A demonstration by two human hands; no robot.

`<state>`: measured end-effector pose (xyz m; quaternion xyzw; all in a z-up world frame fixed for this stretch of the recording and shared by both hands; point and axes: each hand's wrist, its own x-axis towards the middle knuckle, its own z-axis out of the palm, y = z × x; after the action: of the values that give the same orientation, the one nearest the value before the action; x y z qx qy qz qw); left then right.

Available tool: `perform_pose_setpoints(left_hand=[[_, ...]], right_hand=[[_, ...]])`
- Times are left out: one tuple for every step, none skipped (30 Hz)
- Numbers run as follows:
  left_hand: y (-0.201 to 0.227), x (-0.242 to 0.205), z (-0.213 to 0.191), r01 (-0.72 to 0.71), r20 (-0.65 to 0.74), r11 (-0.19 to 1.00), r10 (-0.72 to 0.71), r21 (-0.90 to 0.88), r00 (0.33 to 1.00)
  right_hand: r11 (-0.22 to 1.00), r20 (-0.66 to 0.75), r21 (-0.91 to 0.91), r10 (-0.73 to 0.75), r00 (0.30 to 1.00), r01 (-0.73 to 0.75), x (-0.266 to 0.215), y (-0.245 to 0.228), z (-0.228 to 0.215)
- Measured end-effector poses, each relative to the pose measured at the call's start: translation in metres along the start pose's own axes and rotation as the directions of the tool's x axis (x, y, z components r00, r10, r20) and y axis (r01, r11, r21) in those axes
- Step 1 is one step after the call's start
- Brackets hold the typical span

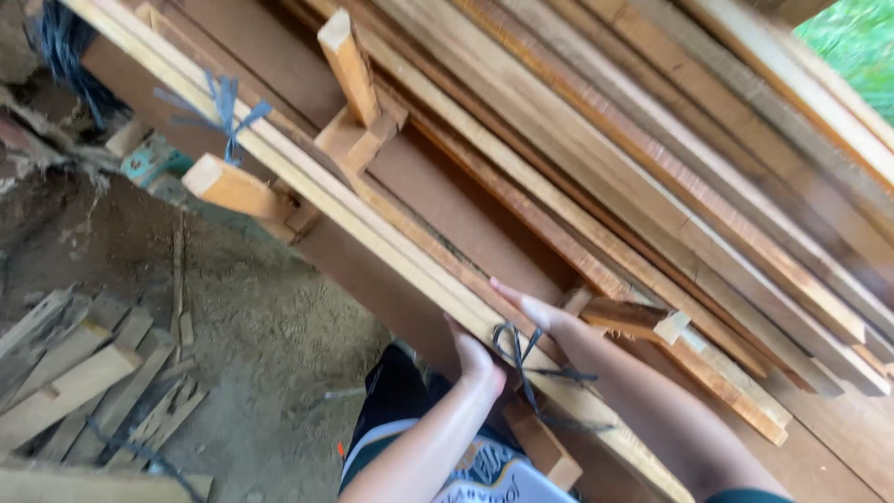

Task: Tying several pieces of cut lumber together into bundles using cord.

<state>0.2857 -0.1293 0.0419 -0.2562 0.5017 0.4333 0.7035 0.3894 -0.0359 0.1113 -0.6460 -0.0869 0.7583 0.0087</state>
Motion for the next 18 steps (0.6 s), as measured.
perform_pose_setpoints(left_hand=[[0.005, 0.007, 0.007, -0.005, 0.019, 1.0, 0.005, 0.005, 1.0], [0.005, 0.003, 0.001, -0.004, 0.021, 1.0, 0.004, 0.016, 1.0], [0.003, -0.001, -0.006, -0.004, 0.024, 1.0, 0.003, 0.027, 1.0], [0.007, 0.0, -0.007, -0.011, 0.032, 0.999, 0.01, 0.031, 0.999], [0.01, 0.0, -0.007, -0.021, 0.055, 0.999, 0.019, 0.05, 0.998], [0.014, -0.001, -0.002, -0.029, 0.083, 0.997, 0.023, 0.07, 0.996], [0.023, -0.009, -0.001, -0.034, 0.096, 0.996, 0.027, 0.077, 0.995], [0.033, -0.017, -0.005, -0.038, 0.11, 0.984, 0.018, 0.176, 0.994], [0.043, -0.024, -0.009, -0.042, 0.122, 0.961, 0.009, 0.274, 0.992], [0.052, -0.016, -0.022, -0.049, 0.127, 0.957, 0.013, 0.285, 0.992], [0.061, -0.007, -0.033, -0.054, 0.112, 0.968, 0.027, 0.243, 0.993], [0.071, 0.003, -0.045, -0.055, 0.098, 0.977, 0.036, 0.205, 0.995], [0.081, 0.019, -0.059, -0.058, 0.105, 0.974, 0.035, 0.221, 0.994], [0.088, 0.033, -0.074, -0.073, 0.087, 0.979, 0.057, 0.193, 0.995], [0.095, 0.047, -0.088, -0.088, 0.068, 0.982, 0.078, 0.165, 0.995], [0.108, 0.036, -0.08, -0.085, 0.073, 0.981, 0.073, 0.176, 0.995], [0.121, 0.025, -0.072, -0.099, 0.053, 0.976, 0.091, 0.194, 0.994], [0.136, 0.015, -0.06, -0.115, 0.037, 0.97, 0.109, 0.215, 0.993]], right_hand=[[1.0, -0.006, 0.0, -0.019, 1.0, 0.019, -0.004, -0.008, 0.002], [0.933, 0.152, -0.28, -0.19, 0.97, 0.226, -0.01, -0.003, 0.009], [0.749, 0.348, -0.491, -0.299, 0.889, 0.444, -0.016, 0.004, 0.016], [0.744, 0.35, -0.49, -0.309, 0.884, 0.454, 0.048, 0.008, -0.009], [0.593, 0.437, -0.567, -0.372, 0.819, 0.572, 0.107, 0.021, -0.039], [0.415, 0.524, -0.62, -0.413, 0.745, 0.666, 0.158, 0.038, -0.076], [0.408, 0.52, -0.62, -0.425, 0.74, 0.67, 0.169, 0.037, -0.084], [0.375, 0.443, -0.708, -0.424, 0.79, 0.598, 0.183, 0.039, -0.088], [0.343, 0.358, -0.786, -0.426, 0.831, 0.515, 0.199, 0.041, -0.091], [0.345, 0.358, -0.781, -0.437, 0.825, 0.522, 0.191, 0.034, -0.084], [0.56, 0.149, -0.718, -0.456, 0.877, 0.413, 0.184, 0.027, -0.077], [0.749, -0.066, -0.588, -0.42, 0.905, 0.305, 0.177, 0.02, -0.073], [0.754, -0.071, -0.577, -0.429, 0.901, 0.314, 0.153, 0.006, -0.056], [0.699, -0.062, -0.656, -0.428, 0.902, 0.286, 0.126, -0.004, -0.042], [0.636, -0.053, -0.728, -0.426, 0.903, 0.257, 0.099, -0.016, -0.028], [0.644, -0.062, -0.721, -0.43, 0.901, 0.258, 0.104, -0.019, -0.024], [0.635, -0.049, -0.728, -0.425, 0.904, 0.259, 0.108, -0.023, -0.02], [0.627, -0.038, -0.733, -0.424, 0.905, 0.263, 0.111, -0.03, -0.015]])
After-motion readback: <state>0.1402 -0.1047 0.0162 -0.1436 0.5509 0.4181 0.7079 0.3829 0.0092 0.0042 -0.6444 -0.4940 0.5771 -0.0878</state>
